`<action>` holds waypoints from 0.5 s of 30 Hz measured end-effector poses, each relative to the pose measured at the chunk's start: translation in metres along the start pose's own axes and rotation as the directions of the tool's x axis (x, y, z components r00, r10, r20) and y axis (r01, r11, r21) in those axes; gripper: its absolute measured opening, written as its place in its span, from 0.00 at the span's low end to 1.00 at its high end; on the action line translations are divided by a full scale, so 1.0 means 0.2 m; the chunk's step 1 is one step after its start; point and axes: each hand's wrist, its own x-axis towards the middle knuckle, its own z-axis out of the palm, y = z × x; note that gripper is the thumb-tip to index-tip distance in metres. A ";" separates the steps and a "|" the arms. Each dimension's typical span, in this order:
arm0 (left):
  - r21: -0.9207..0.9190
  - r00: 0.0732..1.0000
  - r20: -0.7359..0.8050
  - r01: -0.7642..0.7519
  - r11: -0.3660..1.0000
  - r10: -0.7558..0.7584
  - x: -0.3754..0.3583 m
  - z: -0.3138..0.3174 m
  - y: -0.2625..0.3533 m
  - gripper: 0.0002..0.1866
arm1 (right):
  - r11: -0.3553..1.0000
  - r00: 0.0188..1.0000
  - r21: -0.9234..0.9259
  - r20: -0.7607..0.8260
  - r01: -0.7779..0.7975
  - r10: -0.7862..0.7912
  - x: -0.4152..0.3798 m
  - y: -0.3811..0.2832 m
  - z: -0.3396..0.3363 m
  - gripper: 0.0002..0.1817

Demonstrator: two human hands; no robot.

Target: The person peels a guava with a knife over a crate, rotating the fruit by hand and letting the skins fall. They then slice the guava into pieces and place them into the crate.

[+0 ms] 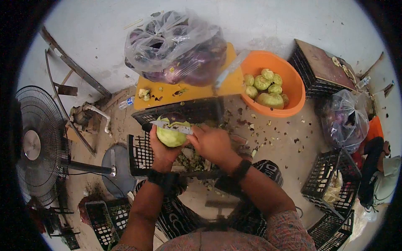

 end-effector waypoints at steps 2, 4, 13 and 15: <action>0.022 1.000 -0.004 -0.020 1.000 0.020 0.00 0.00 0.00 0.30 | 1.000 1.000 0.027 -0.027 0.009 -0.008 0.00 0.00 0.01 0.15; 0.020 1.000 0.003 -0.028 0.999 0.028 0.01 -0.01 0.00 0.30 | 1.000 1.000 0.017 -0.024 0.004 -0.003 0.00 0.00 0.03 0.14; 0.056 0.997 -0.069 -0.017 0.998 0.021 0.01 -0.03 -0.05 0.32 | 0.999 0.999 0.027 -0.047 -0.016 0.017 0.02 -0.01 0.02 0.14; 0.062 0.999 -0.045 -0.023 0.998 0.026 0.02 -0.03 -0.05 0.32 | 0.999 0.999 0.037 -0.045 -0.019 0.021 0.02 -0.01 0.01 0.14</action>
